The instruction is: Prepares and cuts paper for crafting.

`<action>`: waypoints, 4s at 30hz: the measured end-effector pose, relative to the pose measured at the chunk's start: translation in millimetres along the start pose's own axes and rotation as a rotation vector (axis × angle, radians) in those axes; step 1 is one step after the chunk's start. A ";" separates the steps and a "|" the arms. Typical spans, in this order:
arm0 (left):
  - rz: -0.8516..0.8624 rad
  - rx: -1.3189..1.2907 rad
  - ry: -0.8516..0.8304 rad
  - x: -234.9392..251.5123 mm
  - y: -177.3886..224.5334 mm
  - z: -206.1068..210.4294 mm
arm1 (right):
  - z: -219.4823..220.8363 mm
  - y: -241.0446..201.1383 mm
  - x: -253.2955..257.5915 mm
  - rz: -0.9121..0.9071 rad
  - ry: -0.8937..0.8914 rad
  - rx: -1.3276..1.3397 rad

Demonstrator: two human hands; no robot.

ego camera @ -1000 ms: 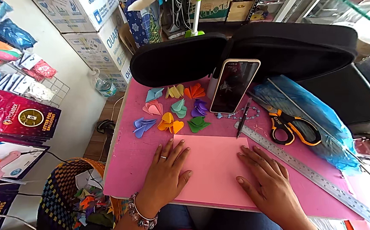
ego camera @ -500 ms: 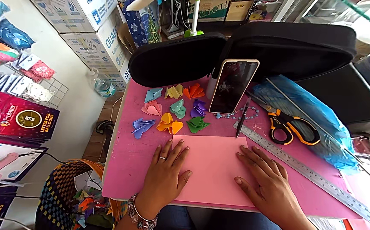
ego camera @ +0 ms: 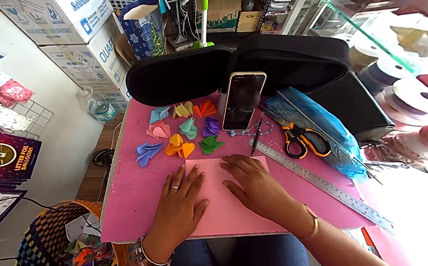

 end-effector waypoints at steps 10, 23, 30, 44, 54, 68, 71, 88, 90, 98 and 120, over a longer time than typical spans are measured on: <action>-0.011 -0.028 -0.021 -0.1 1.4 -1.2 | 22.4 5.0 25.1 0.080 0.024 0.062; -0.009 -0.021 -0.002 1.8 2.1 -0.2 | 23.1 9.2 27.7 0.061 0.024 0.088; -0.006 -0.009 0.004 3.1 3.0 -0.5 | 23.0 10.5 29.0 0.060 0.014 0.105; -0.008 0.012 -0.013 6.2 2.8 -1.2 | 23.3 8.9 29.6 0.053 0.005 0.088; 0.028 0.070 0.012 10.6 5.7 -6.0 | 32.0 -58.6 -16.1 0.020 -0.038 -0.066; 0.059 0.157 0.002 10.8 5.5 -4.3 | 10.0 6.7 -82.9 0.219 0.055 -0.280; 0.067 0.170 0.001 11.5 6.3 -5.4 | 5.9 7.8 -82.4 0.190 0.066 -0.281; 0.300 0.016 0.107 -16.0 111.0 11.8 | -0.5 -0.1 -67.2 0.133 0.117 -0.413; 0.360 0.045 0.150 -25.8 105.4 21.1 | -0.3 -0.7 -66.9 0.131 0.113 -0.411; 0.423 0.051 0.139 -45.7 90.6 25.1 | 2.0 -0.5 -67.5 0.132 0.137 -0.440; 0.463 0.148 0.076 -80.7 26.6 -0.1 | 2.5 2.1 -69.7 0.129 0.138 -0.415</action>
Point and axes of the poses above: each hand's wrist, its own x-axis towards the middle knuckle, its own z-axis out of the palm, y = z × x, the point moved 5 cm from there along x, towards the middle knuckle, and after that the axes turned 7 degrees about y, right-handed, at the moved point
